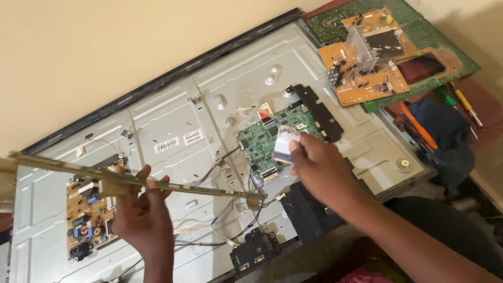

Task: The person is repairing a television by connecting various ribbon cables and wires to the mainboard and other internal components. They handle multiple connectors, aligning and inserting them into their respective ports on the circuit boards.

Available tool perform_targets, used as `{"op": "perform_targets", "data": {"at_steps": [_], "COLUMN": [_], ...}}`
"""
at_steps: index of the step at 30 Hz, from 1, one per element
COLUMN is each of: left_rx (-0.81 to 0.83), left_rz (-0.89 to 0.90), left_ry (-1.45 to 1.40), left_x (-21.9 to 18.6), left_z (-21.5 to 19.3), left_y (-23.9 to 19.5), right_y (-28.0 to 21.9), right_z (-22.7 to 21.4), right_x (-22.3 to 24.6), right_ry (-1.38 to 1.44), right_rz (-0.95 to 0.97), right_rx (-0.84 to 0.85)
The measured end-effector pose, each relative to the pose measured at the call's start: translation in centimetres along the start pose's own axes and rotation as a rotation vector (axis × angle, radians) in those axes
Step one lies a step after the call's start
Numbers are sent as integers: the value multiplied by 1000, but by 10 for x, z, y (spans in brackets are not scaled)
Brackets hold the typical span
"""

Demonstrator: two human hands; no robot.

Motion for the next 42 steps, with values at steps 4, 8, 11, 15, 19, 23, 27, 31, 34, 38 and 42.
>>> {"op": "perform_targets", "data": {"at_steps": [4,8,11,15,19,23,27,31,34,38,42], "left_rx": [-80,68,11,-31,-32,-105,-199,-179,-81,-111,-150], "left_rz": [-336,114,32,-286,-350,-339,-441,-315,-57,-208,-251], "left_ry": [-472,94,1,-509,-685,-843,-918,-669,-389,-586,-526], "left_x": [27,-24,-17,23,38,45,57,41,9,23,26], "left_z": [4,18,10,13,8,-9,-11,-12,-10,-8,-12], "left_y": [0,-7,-7,-4,-3,-2,-3,-2,-3,-4,2], "right_y": [-8,-13,-5,-11,-26,-17,-14,-15,-14,-14,-11], "right_z": [27,32,-1,35,73,60,46,42,40,30,63], "right_x": [8,24,15,9,14,12,20,22,24,29,1], "right_ry": [-104,305,141,-64,44,199,287,45,13,29,226], "right_rz": [47,-71,-82,-53,-77,-89,-132,-181,-228,-338,-22], "right_rx": [213,216,-10,231,404,366,291,245,209,83,336]}}
Point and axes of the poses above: each hand's wrist, its own y-axis towards the middle knuckle, its own z-axis out of the palm, x = y × z, the point moved 10 cm from there along y, towards the middle knuckle, and after that the axes turned 8 degrees about -y, right-handed, at the moved point
